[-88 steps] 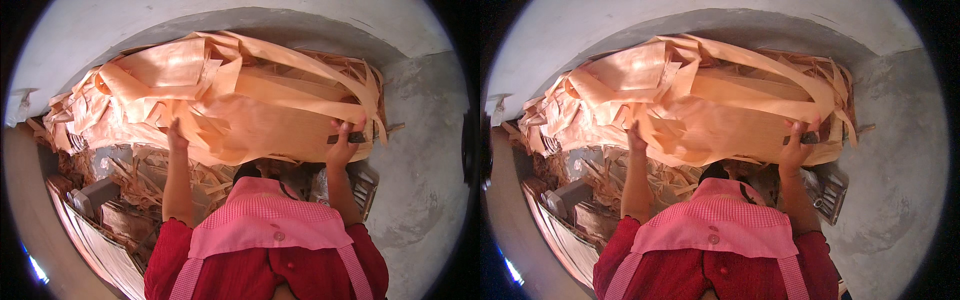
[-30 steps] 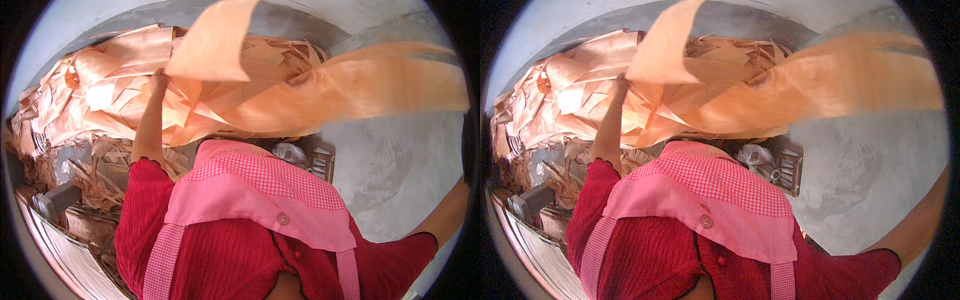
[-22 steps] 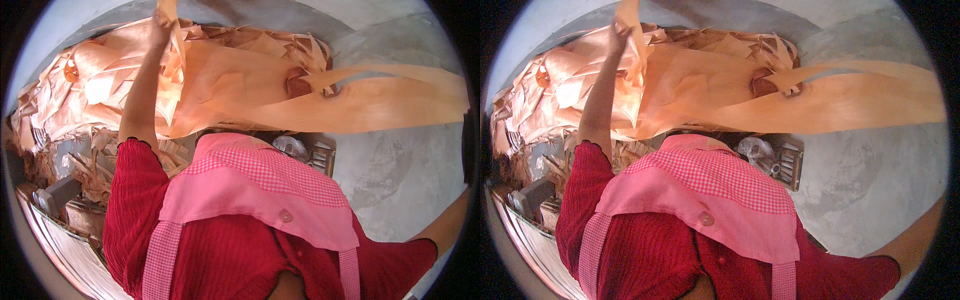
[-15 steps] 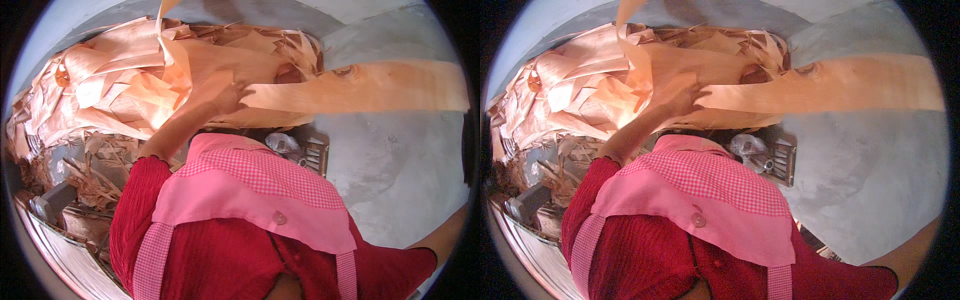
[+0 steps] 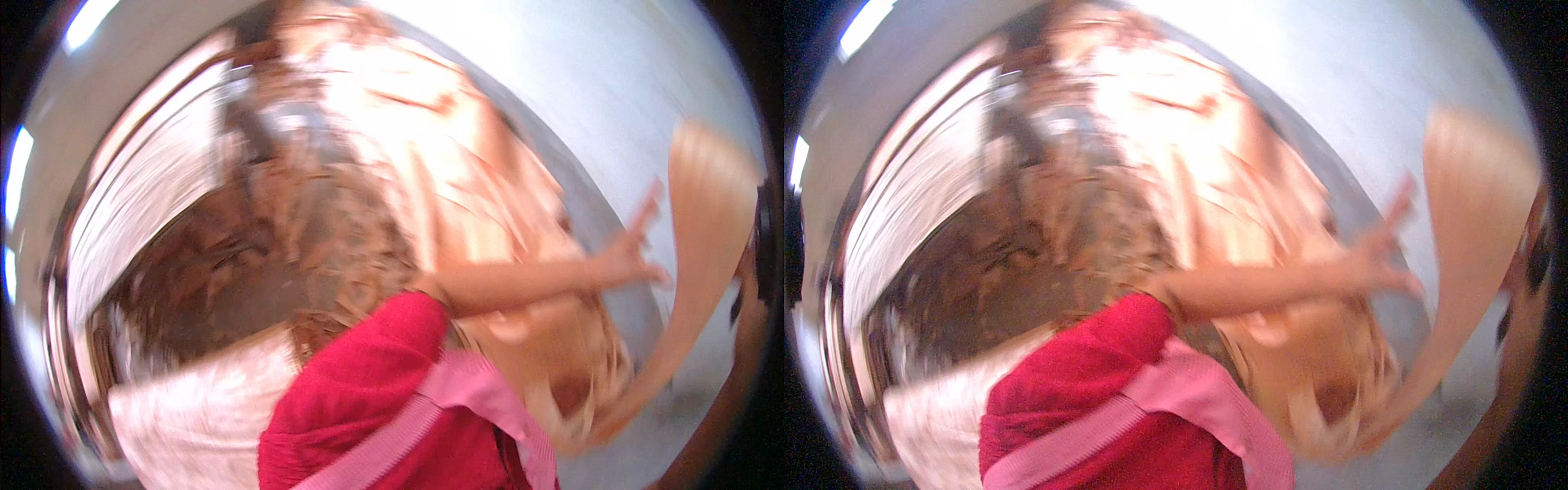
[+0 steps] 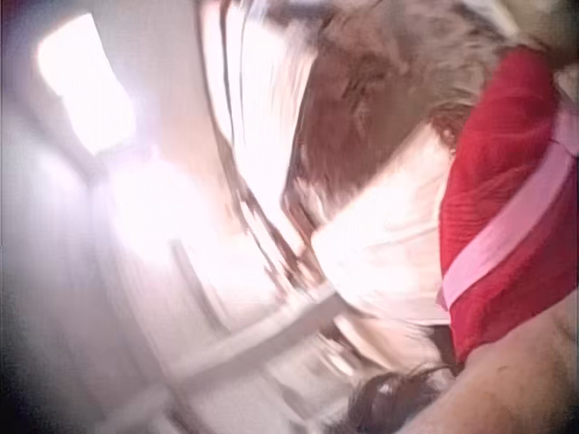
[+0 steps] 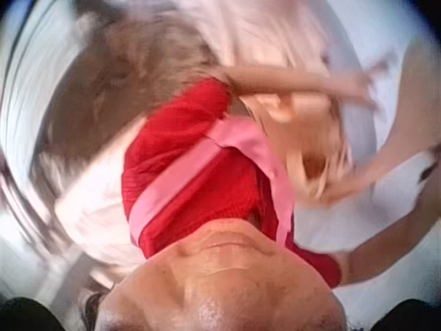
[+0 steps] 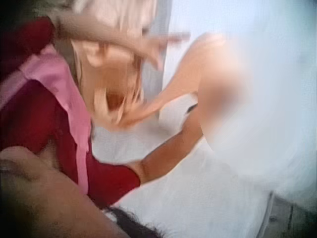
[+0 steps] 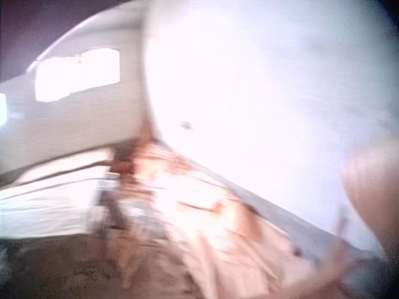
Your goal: The person uses a utility knife to cut out damaged areas from large sheets of wood veneer and applies small strips of tape to repair the wood.
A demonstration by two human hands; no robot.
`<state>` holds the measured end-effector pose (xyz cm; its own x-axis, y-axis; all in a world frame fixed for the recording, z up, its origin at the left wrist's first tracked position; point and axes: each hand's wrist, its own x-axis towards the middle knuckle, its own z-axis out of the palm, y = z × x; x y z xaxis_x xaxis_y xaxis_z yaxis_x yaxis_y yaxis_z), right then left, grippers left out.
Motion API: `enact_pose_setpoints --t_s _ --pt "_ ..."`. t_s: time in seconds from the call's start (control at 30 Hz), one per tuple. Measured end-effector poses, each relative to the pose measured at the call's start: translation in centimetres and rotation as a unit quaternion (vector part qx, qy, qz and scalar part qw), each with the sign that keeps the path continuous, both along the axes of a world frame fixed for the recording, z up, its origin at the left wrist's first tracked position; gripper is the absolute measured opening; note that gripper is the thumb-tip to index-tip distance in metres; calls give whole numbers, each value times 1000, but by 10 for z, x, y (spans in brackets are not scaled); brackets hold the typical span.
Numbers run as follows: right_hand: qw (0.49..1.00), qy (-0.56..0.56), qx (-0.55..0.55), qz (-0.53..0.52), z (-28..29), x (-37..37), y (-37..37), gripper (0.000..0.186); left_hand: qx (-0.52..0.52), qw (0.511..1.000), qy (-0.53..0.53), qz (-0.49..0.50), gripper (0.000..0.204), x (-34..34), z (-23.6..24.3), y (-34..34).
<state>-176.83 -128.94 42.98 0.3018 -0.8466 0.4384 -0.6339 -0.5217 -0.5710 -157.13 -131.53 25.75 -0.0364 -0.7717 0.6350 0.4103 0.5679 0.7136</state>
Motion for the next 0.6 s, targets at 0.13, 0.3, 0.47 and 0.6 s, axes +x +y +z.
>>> enact_pose_setpoints --t_s 0.13,0.3,0.47,0.6 --pt "979 94 -32 176 -47 127 -4 55 20 990 141 -24 121 62 26 26" --pt "952 103 -7 289 -46 314 33 55 36 981 165 91 79 208 5 77" --pt "882 144 -127 431 -33 490 79 49 117 932 267 213 39 411 -7 136" --pt "901 50 106 418 -25 551 97 39 -4 824 130 552 24 604 3 202"
